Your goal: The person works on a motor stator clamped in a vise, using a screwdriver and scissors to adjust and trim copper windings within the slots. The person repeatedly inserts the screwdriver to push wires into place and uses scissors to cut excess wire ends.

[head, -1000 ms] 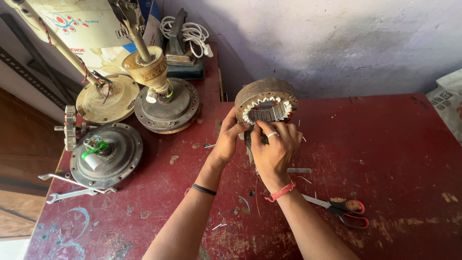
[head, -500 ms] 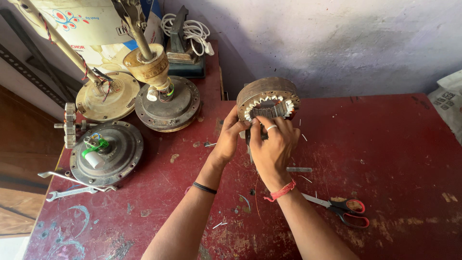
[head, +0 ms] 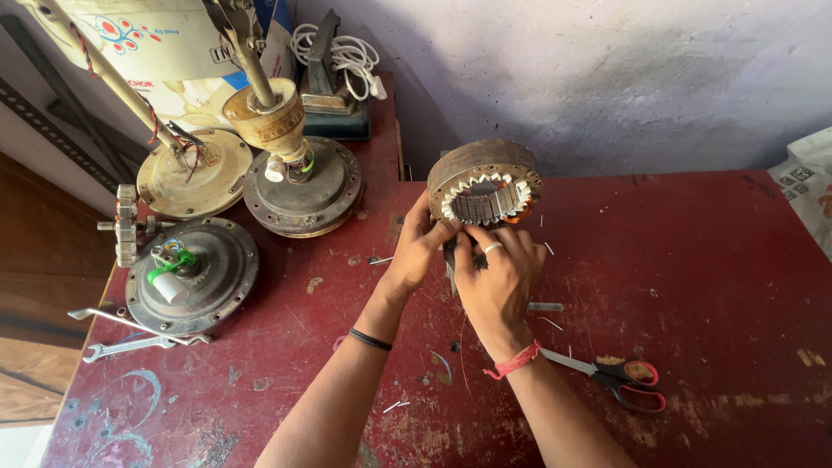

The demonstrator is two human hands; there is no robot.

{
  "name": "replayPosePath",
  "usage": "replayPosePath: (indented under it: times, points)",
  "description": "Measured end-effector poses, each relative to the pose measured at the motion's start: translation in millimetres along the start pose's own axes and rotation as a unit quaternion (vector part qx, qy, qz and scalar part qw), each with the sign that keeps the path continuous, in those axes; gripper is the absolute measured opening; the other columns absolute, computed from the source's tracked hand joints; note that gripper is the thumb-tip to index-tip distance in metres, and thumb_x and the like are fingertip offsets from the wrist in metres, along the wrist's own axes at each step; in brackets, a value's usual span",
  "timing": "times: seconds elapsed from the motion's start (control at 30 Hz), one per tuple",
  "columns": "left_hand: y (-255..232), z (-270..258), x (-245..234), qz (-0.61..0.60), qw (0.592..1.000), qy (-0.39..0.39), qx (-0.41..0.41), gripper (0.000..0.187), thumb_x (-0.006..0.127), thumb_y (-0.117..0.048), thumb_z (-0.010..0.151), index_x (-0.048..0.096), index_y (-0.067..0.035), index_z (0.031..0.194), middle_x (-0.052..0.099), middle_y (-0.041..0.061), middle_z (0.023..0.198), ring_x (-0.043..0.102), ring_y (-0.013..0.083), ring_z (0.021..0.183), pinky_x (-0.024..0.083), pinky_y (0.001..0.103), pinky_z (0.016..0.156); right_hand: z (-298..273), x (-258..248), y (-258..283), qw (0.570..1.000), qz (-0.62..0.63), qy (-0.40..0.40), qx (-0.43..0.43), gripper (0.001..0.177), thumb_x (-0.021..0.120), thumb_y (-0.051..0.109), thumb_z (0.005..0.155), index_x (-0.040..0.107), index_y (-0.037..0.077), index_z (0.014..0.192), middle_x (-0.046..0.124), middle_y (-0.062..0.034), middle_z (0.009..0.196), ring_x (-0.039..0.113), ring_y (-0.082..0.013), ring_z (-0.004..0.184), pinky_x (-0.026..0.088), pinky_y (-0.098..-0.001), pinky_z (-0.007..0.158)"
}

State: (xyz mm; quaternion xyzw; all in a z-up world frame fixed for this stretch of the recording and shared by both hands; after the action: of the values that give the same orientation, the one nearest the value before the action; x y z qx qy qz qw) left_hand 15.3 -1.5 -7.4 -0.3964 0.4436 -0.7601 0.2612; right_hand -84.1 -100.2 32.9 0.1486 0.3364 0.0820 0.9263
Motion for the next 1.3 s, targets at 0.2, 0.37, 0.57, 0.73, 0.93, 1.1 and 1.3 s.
replayPosePath:
  times: [0.2,0.37,0.57,0.73,0.93,1.1,1.3]
  points:
    - [-5.8,0.6,8.7,0.12,0.992,-0.033,0.03,0.048,0.077,-0.01,0.089,0.059,-0.004,0.134,0.069,0.008,0.121,0.064,0.0184,0.116,0.052,0.037,0.104,-12.4,1.9,-11.6,0.998,0.066,0.001,0.023,0.024,0.075,0.017,0.09,0.076,0.005,0.111,0.062,0.0007,0.08,0.055,-0.0177,0.079,0.037,-0.0397,0.078]
    - [-4.1,1.9,8.4,0.156,0.985,-0.04,0.052,0.056,0.082,-0.011,0.084,0.058,-0.005,0.135,0.07,0.009,0.126,0.064,0.0198,0.12,0.049,0.037,0.108,-14.0,-1.9,-31.8,0.98,0.162,-0.02,0.11,0.017,0.08,0.012,0.088,0.076,0.008,0.103,0.061,0.0021,0.082,0.056,-0.0139,0.077,0.043,-0.0341,0.075]
    - [-2.6,3.9,8.8,0.162,0.983,-0.046,0.068,0.061,0.083,-0.009,0.083,0.056,-0.004,0.137,0.069,0.009,0.127,0.063,0.0194,0.122,0.048,0.036,0.109,-0.5,-1.4,-48.7,0.947,0.249,-0.101,0.175,0.056,0.087,0.009,0.086,0.051,0.004,0.13,0.057,-0.0061,0.116,0.052,-0.0164,0.103,0.044,-0.0323,0.089]
    - [-2.0,4.5,10.5,0.128,0.989,-0.045,0.056,0.06,0.082,-0.005,0.084,0.055,-0.003,0.138,0.069,0.009,0.127,0.064,0.0177,0.12,0.05,0.035,0.108,12.6,18.4,-45.6,0.938,0.293,-0.048,0.179,0.084,0.083,0.001,0.081,0.033,0.004,0.149,0.053,-0.0137,0.135,0.052,-0.0211,0.125,0.044,-0.0375,0.102]
    - [2.5,5.0,10.3,0.055,0.997,-0.046,0.033,0.056,0.079,0.0,0.086,0.055,-0.002,0.137,0.068,0.007,0.125,0.063,0.0161,0.118,0.051,0.033,0.106,21.5,29.4,-46.6,0.89,0.409,-0.028,0.199,0.081,0.072,-0.008,0.08,0.032,0.005,0.149,0.05,-0.0138,0.139,0.053,-0.0214,0.13,0.047,-0.0395,0.115]
    - [7.6,6.0,12.7,0.008,0.998,-0.053,0.037,0.054,0.077,0.002,0.088,0.053,-0.003,0.136,0.067,0.006,0.123,0.062,0.0153,0.117,0.051,0.033,0.105,22.6,32.6,-51.2,0.857,0.468,-0.006,0.217,0.082,0.069,-0.012,0.079,0.031,0.006,0.15,0.049,-0.0118,0.14,0.051,-0.0202,0.134,0.045,-0.0377,0.118]
    - [12.4,7.3,8.9,0.042,0.996,-0.067,0.037,0.057,0.078,-0.001,0.087,0.054,-0.003,0.138,0.068,0.006,0.121,0.063,0.0153,0.115,0.053,0.033,0.103,24.0,38.8,-59.0,0.799,0.553,-0.008,0.235,0.084,0.065,-0.016,0.075,0.032,0.007,0.149,0.045,-0.0112,0.142,0.049,-0.0218,0.138,0.045,-0.0419,0.123]
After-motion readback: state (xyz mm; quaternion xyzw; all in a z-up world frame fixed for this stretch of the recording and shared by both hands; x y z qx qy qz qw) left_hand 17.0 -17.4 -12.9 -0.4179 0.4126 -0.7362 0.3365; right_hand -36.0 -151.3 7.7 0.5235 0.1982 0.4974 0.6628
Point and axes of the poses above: each hand's wrist, its own z-axis towards the middle knuckle, its own x-axis out of the palm, y = z × x, the point moved 2 cm from there along z, towards the middle knuckle
